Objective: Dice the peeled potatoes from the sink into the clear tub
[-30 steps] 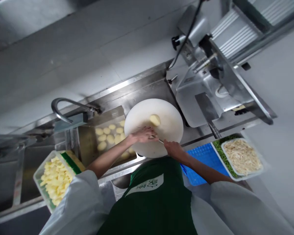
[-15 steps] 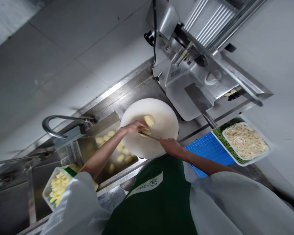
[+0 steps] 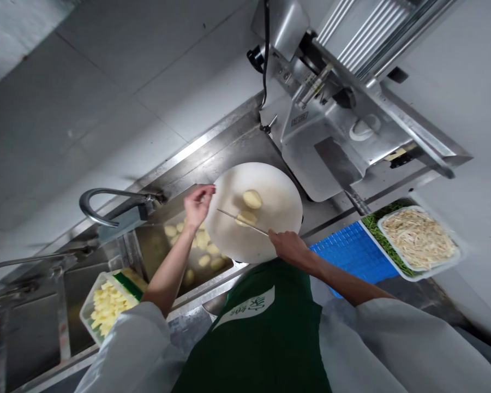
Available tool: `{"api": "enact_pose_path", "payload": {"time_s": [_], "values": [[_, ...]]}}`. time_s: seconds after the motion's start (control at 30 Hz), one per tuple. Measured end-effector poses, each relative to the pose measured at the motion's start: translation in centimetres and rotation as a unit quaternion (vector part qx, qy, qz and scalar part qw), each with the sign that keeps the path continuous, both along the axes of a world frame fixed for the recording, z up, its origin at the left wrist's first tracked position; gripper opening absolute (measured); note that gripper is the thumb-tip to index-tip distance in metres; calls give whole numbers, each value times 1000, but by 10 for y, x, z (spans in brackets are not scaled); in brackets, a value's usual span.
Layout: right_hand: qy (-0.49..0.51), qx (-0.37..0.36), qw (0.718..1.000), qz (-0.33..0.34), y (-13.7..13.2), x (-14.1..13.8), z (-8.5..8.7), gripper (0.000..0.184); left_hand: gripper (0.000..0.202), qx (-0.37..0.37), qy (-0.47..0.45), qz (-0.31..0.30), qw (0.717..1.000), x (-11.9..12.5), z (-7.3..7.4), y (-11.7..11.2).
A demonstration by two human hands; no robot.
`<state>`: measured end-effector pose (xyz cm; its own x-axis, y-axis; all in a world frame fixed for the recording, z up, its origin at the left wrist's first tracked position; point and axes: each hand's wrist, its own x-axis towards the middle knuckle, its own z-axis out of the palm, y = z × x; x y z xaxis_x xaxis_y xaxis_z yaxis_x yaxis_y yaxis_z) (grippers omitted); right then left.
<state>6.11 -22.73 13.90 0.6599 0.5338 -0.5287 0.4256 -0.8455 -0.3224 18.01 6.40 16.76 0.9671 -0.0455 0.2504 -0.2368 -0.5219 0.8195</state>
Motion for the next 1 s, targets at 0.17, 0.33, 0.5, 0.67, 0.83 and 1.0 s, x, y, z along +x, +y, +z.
{"api": "enact_pose_path", "payload": {"time_s": [0.17, 0.33, 0.5, 0.67, 0.83, 1.0], "values": [[1, 12, 1000, -27, 3, -4, 1, 24, 23, -9, -114, 245, 963, -58, 16, 41], [7, -15, 994, -104, -34, -22, 4, 27, 18, 75, 8, 115, 990, -104, -32, 39], [38, -79, 984, -152, -77, -54, 6, 24, 60, 215, 141, -232, 938, -72, -72, -8], [51, -78, 981, -171, -71, -74, 2, 25, 79, 305, 197, -348, 865, -43, -79, -21], [47, -77, 985, -150, -37, -76, -6, 24, 71, 268, 198, -237, 912, -106, -89, -14], [53, -56, 991, -110, -9, -70, -7, 24, 51, 156, 121, -16, 980, -172, -112, -36]]}}
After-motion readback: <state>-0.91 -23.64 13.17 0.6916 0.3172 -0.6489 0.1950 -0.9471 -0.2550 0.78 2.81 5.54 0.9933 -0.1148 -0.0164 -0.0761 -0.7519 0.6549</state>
